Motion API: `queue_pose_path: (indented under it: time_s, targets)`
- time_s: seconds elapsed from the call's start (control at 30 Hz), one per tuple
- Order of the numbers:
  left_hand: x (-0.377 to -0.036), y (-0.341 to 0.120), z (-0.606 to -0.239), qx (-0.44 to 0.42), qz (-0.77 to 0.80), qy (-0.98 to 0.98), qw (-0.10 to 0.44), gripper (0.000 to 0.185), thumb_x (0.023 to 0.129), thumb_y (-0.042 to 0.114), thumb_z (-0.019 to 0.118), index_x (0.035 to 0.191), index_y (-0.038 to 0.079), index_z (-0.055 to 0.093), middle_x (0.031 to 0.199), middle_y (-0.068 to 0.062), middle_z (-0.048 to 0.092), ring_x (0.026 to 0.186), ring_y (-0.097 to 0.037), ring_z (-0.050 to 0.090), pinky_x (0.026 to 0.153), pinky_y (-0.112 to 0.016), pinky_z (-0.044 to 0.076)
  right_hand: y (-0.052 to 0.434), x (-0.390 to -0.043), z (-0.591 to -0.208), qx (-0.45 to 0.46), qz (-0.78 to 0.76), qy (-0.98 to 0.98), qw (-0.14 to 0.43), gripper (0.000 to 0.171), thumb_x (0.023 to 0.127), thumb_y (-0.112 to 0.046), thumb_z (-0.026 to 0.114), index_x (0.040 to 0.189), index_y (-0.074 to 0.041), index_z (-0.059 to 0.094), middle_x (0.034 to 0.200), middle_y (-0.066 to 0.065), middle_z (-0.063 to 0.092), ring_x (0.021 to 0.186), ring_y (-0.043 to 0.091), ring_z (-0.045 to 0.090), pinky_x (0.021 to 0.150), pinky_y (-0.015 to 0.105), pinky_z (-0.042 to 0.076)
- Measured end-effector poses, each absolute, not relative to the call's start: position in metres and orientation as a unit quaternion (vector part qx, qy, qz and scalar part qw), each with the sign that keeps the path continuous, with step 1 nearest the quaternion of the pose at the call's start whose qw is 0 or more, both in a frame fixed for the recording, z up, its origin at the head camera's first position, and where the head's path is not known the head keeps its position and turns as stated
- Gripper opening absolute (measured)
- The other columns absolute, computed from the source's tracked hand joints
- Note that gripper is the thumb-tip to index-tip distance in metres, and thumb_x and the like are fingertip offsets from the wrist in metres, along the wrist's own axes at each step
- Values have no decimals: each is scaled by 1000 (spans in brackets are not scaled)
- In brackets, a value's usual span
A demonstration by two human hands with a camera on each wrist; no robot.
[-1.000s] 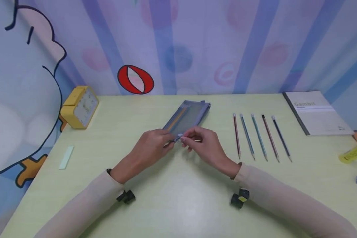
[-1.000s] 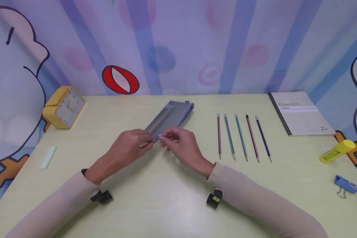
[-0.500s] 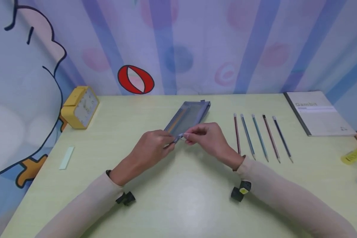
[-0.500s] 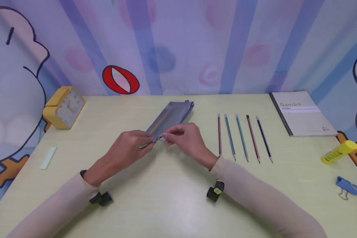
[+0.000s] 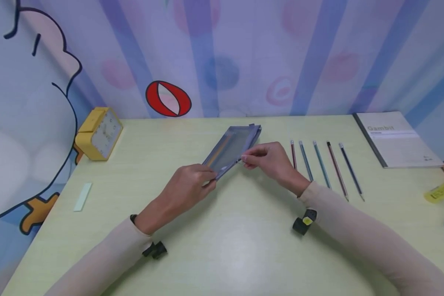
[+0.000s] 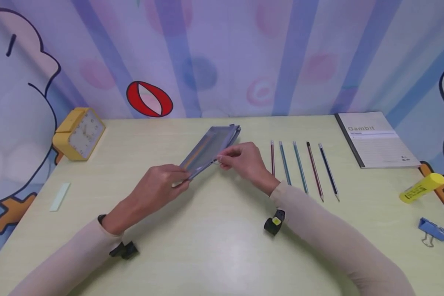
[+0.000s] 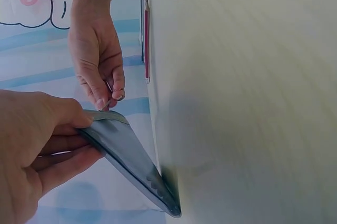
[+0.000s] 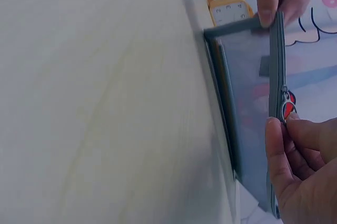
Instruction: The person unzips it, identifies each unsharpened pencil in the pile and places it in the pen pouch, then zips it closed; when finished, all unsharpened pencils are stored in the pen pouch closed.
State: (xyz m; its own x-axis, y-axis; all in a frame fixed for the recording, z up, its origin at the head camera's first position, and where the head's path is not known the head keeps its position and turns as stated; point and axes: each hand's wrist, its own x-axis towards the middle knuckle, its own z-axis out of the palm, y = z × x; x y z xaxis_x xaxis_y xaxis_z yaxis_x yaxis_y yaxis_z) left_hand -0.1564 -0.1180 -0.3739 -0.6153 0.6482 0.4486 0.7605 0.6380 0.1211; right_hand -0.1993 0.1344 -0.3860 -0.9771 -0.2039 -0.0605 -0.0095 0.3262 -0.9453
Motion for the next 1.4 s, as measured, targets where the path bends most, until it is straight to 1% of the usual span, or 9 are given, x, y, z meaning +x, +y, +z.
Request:
queue_pose_path:
  time_s: [0.27,0.43,0.5,0.67,0.73,0.93,1.07,1.27,1.4]
  targets:
    - [-153,-123,-376,-391,-175,-882,198,14,81,10,82,94,5,81,88,-5,79,81,-14,74,73,-30,62,150,-217,-386,-57,-561,822,78,20,94,-17,71,107,-2,75,105,22,75,86,24,76,85,39,61]
    - [-153,-127,-378,-386,-193,-880,200,13,80,8,82,92,6,81,86,-5,79,78,-13,74,71,-28,62,162,-230,-388,-53,-563,822,66,23,94,-16,71,108,2,74,107,23,75,85,21,76,85,36,62]
    - [-153,-128,-378,-387,-197,-878,203,13,79,8,83,91,6,80,85,-5,78,77,-13,74,69,-27,62,167,-235,-388,-47,-564,823,59,23,94,-17,71,108,2,74,107,21,75,86,22,76,83,33,62]
    - [-153,-133,-379,-385,-209,-875,206,11,81,8,81,92,6,79,86,-5,78,76,-12,73,68,-27,61,180,-246,-386,-36,-548,834,52,24,95,-20,71,109,-1,74,105,17,76,87,22,76,86,35,61]
    - [-153,-134,-379,-385,-215,-875,201,11,81,8,80,92,6,79,87,-5,78,76,-13,73,68,-27,61,187,-249,-384,-36,-538,841,50,25,95,-21,70,110,-1,74,105,17,76,85,20,76,87,38,61]
    - [-152,-138,-378,-389,-222,-873,195,8,82,5,78,90,6,77,87,-5,78,75,-14,73,66,-26,60,206,-259,-376,-24,-519,854,28,26,95,-20,71,109,1,74,101,13,78,80,13,76,81,33,62]
    - [-152,-138,-379,-396,-216,-872,192,8,82,4,78,90,6,77,86,-5,78,75,-14,73,64,-26,59,212,-263,-373,-14,-509,860,27,26,95,-21,71,109,0,74,98,7,78,82,16,76,81,32,62]
    - [-154,-137,-380,-406,-193,-874,185,7,80,4,78,88,5,77,84,-5,77,73,-12,72,62,-23,58,213,-263,-373,-15,-495,868,34,26,96,-20,69,110,1,74,105,17,77,82,17,76,82,35,62]
    - [-160,-139,-376,-394,-200,-879,178,9,81,5,79,90,4,78,86,-6,77,74,-14,73,66,-25,60,216,-258,-370,-19,-498,866,27,25,96,-19,69,110,2,73,104,16,77,79,12,75,82,32,62]
